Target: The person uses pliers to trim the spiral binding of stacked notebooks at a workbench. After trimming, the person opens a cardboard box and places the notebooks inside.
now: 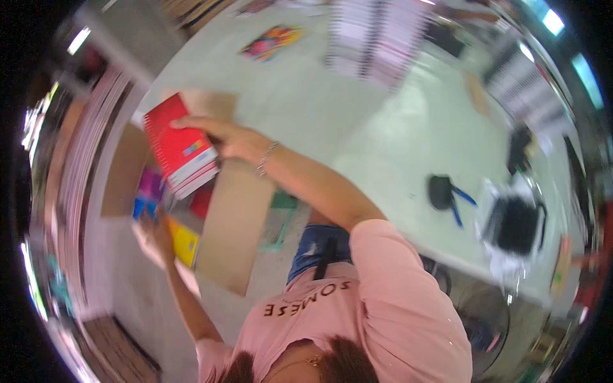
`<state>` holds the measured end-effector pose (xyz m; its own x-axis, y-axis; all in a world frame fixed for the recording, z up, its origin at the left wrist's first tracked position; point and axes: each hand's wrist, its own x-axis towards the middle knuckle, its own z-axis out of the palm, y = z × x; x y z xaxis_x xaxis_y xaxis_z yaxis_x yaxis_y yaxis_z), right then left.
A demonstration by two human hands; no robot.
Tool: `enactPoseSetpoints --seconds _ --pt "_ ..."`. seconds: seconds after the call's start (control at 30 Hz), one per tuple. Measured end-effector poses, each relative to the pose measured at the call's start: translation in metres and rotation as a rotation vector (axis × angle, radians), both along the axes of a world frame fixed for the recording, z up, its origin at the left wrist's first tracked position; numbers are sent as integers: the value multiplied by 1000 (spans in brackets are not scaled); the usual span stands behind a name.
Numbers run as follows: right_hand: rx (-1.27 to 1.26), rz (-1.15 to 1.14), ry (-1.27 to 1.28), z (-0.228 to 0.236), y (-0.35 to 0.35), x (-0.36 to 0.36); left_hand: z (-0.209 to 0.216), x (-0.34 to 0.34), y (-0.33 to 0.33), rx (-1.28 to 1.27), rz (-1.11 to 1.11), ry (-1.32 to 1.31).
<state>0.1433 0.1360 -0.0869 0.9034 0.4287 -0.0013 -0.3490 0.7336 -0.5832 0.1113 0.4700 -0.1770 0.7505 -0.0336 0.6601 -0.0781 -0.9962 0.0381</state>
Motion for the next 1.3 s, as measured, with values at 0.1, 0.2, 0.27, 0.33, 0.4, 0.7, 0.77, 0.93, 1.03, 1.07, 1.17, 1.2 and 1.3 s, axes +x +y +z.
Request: enactPoseSetpoints --seconds 0.1,0.2,0.27,0.33,0.4,0.7,0.77,0.93,1.03,1.07,1.17,1.2,1.3 --pt "124 -256 0 31 -80 -61 -16 -6 32 -129 216 313" --pt "99 -531 -133 45 -173 -149 -36 8 45 -146 211 389" --pt "-57 -848 -139 37 -237 -197 -36 14 46 -150 195 366" --pt "-101 -962 -38 38 -294 -246 -38 17 48 -162 191 333" --pt "-233 -1074 46 31 -354 -299 -37 20 45 -168 192 337" --pt "-535 -1233 536 -1 -494 -459 -53 33 67 -144 207 322" --pt "-602 -1213 605 -1 -514 -479 -52 32 66 -161 197 336" --pt "-763 -1108 797 1 -534 -493 -45 33 65 -180 158 307" --pt "-834 -1075 810 -8 -548 -508 -46 30 60 -165 173 298" --pt "-855 -1071 825 -9 -556 -518 -47 30 57 -156 154 298" --pt "-967 -970 846 -18 -568 -491 -34 11 70 -60 109 272" --pt "-1157 -938 841 -19 -576 -487 -24 4 69 9 77 258" --pt "-2144 -978 656 44 -610 -528 -29 -1 16 207 -23 237"
